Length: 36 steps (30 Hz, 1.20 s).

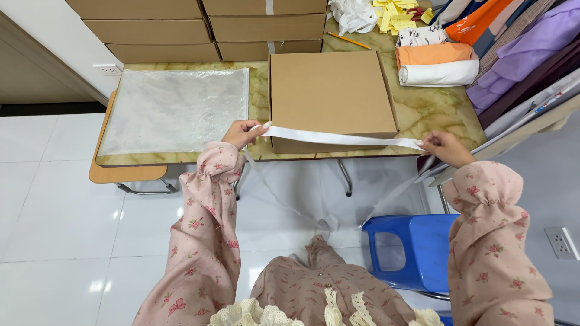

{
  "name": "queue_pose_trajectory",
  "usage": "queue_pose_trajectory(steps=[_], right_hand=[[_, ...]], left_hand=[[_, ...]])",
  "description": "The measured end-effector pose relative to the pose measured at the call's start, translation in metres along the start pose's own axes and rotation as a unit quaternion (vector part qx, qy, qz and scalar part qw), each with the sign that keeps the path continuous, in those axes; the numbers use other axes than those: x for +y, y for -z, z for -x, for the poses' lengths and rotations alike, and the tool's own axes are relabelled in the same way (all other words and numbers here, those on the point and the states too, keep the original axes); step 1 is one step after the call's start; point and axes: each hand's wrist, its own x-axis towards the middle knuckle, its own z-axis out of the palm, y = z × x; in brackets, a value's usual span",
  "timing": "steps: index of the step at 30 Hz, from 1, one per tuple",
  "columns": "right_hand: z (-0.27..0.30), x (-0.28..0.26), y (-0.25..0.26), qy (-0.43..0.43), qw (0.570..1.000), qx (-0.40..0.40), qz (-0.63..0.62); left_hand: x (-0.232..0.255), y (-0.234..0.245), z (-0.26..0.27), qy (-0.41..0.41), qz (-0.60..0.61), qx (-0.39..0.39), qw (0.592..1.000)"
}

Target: Packing a garment into a plastic bag, placing it in a box, and tying a decorative ribbon around the box.

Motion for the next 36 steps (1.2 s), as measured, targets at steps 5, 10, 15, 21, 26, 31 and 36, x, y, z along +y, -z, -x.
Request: queue_pose_trajectory(steps=[5, 10, 15, 21, 26, 31, 36], right_hand=[[0.010, -0.047, -0.007, 0.011, 0.995, -0.053, -0.081], [0.022, -0.109, -0.037, -0.008, 0.944, -0.179, -0.278], [-0.003, -0.109, -0.061, 0.051, 0.905, -0.276, -0.318], [0.001, -0.139, -0.085, 0.076, 0.987, -0.104, 0.091], [0.027, -0.196, -0.120, 0.128, 0.971, -0.123, -0.158], [0.004, -0.152, -0.158, 0.077, 0.925, -0.219, -0.302], [0.015, -0.141, -0.106, 0.114, 0.950, -0.190, -0.219]], left_hand=[[0.003, -0.017, -0.016, -0.011, 0.005, -0.014, 1.000], [0.014, -0.056, -0.019, -0.008, -0.008, -0.059, 0.998], [-0.004, -0.100, -0.030, 0.001, 0.049, -0.156, 0.987], [0.001, -0.118, -0.025, -0.006, 0.055, -0.204, 0.977], [-0.016, -0.144, -0.037, -0.028, 0.078, -0.246, 0.966], [-0.029, -0.152, -0.041, -0.028, 0.080, -0.268, 0.960], [-0.032, -0.093, -0.030, 0.032, 0.018, -0.243, 0.969]])
